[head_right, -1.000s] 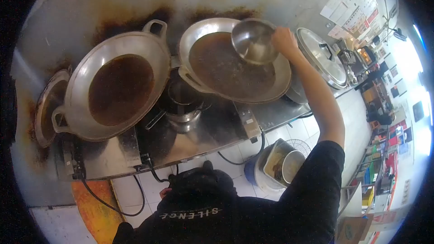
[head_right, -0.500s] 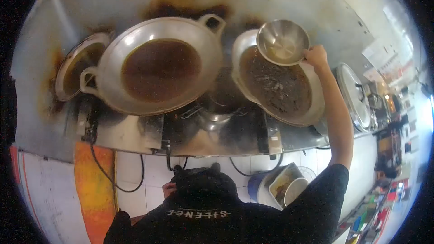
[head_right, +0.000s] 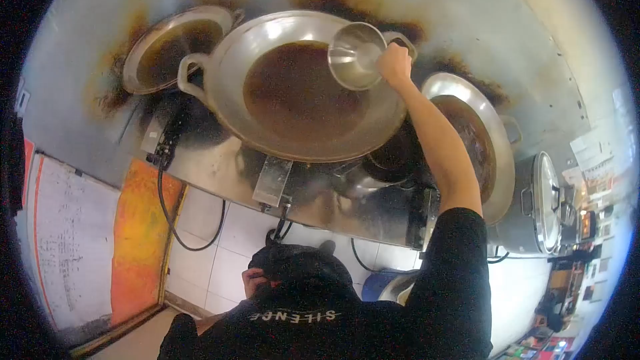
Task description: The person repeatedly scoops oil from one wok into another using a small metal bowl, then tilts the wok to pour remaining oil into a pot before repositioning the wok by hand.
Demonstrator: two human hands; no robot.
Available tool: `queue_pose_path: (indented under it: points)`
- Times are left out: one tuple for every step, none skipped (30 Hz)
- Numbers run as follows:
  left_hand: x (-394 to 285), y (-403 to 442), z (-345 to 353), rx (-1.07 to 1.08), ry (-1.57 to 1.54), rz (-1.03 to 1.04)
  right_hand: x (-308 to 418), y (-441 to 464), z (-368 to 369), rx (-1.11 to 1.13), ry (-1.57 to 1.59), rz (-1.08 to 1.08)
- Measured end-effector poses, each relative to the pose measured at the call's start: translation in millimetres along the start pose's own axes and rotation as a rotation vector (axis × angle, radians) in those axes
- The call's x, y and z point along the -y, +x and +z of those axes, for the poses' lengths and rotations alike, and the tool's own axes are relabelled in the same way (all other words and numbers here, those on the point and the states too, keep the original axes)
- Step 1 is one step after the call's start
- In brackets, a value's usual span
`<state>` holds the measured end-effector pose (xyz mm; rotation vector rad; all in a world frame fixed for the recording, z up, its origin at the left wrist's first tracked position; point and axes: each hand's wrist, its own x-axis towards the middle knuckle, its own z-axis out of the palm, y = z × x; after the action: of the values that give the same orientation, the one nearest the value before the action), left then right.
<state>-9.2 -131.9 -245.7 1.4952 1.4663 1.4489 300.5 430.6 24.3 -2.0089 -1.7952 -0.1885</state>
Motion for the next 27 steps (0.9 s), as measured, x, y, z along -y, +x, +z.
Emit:
queue_pose_path:
  points:
    - [0.7, -2.7, -4.1, -0.045, 0.030, 0.011, 10.4, -2.1, 10.4, -0.036, -0.050, -0.054]
    - [1.9, -5.1, -9.9, -0.056, 0.033, -0.003, 14.4, -3.3, 14.7, 0.048, -0.045, -0.115]
    - [-1.0, -2.3, -17.8, -0.047, 0.057, 0.001, 18.9, -4.3, 21.4, 0.060, -0.042, -0.126]
    - [-1.7, -1.7, -25.6, -0.036, 0.081, 0.005, 23.0, -5.5, 27.7, 0.050, -0.052, -0.139]
    - [4.6, -6.4, -31.4, -0.042, 0.084, -0.004, 27.3, -6.6, 33.0, 0.038, -0.063, -0.151]
    - [10.0, -8.0, -36.1, -0.035, 0.057, -0.046, 33.3, -9.2, 37.0, 0.024, -0.074, -0.160]
    - [14.1, -10.3, -39.9, -0.031, 0.043, -0.067, 38.3, -12.6, 40.4, 0.029, -0.074, -0.163]
    - [18.0, -12.3, -43.7, -0.027, 0.030, -0.088, 41.4, -16.3, 42.8, 0.060, -0.092, -0.169]
    - [10.6, -3.9, -47.3, -0.040, 0.038, -0.059, 43.9, -18.9, 43.9, 0.090, -0.110, -0.174]
    - [7.1, 2.1, -51.2, -0.051, 0.045, -0.028, 39.1, -17.9, 58.2, 0.090, -0.112, -0.171]
    - [8.3, 4.5, -54.8, -0.047, 0.043, -0.026, 29.9, -15.9, 80.5, 0.075, -0.154, -0.260]
    - [10.0, 6.7, -57.9, -0.039, 0.065, -0.010, 34.1, -19.7, 82.2, 0.059, -0.198, -0.348]
    - [11.7, 8.9, -60.4, -0.032, 0.088, 0.007, 37.6, -23.2, 82.9, 0.056, -0.201, -0.344]
    - [13.4, 10.6, -62.5, -0.029, 0.086, 0.010, 43.0, -30.1, 87.1, 0.067, -0.171, -0.288]
    - [15.4, 11.8, -64.2, -0.015, 0.056, 0.003, 56.7, -40.3, 82.1, 0.077, -0.141, -0.234]
    - [17.0, 12.3, -66.0, -0.002, 0.027, -0.005, 70.7, -46.8, 71.0, 0.206, -0.107, -0.126]
    - [17.8, 12.0, -68.1, -0.002, 0.028, -0.004, 74.1, -51.3, 71.3, 0.205, -0.106, -0.125]
    - [18.4, 11.4, -69.6, -0.003, -0.054, -0.087, 77.6, -53.9, 71.3, 0.292, -0.026, -0.046]
    - [19.3, 10.8, -70.6, -0.005, -0.137, -0.168, 80.2, -55.0, 70.6, 0.377, 0.054, 0.033]
    - [24.2, 8.0, -71.6, -0.007, -0.137, -0.166, 81.6, -55.9, 71.5, 0.375, 0.054, 0.031]
    - [31.6, 3.5, -72.7, -0.004, -0.068, -0.088, 82.1, -57.4, 74.8, 0.481, 0.090, 0.093]
    - [35.5, 1.0, -73.3, -0.001, 0.001, -0.010, 81.4, -58.8, 79.9, 0.588, 0.126, 0.155]
    - [30.8, 3.1, -74.3, -0.005, 0.003, -0.009, 75.2, -60.9, 95.1, 0.587, 0.127, 0.152]
    - [21.4, 6.7, -75.0, -0.014, -0.008, -0.054, 63.6, -63.0, 118.2, 0.621, 0.440, 0.308]
    - [15.8, 8.8, -74.5, -0.023, -0.019, -0.099, 63.5, -66.7, 123.8, 0.644, 0.756, 0.464]
    - [17.5, 6.4, -72.5, -0.025, -0.016, -0.096, 63.3, -68.3, 128.1, 0.644, 0.760, 0.460]
    - [21.7, 0.7, -69.8, -0.051, -0.034, -0.100, 72.0, -75.4, 124.2, 0.597, 0.833, 0.491]
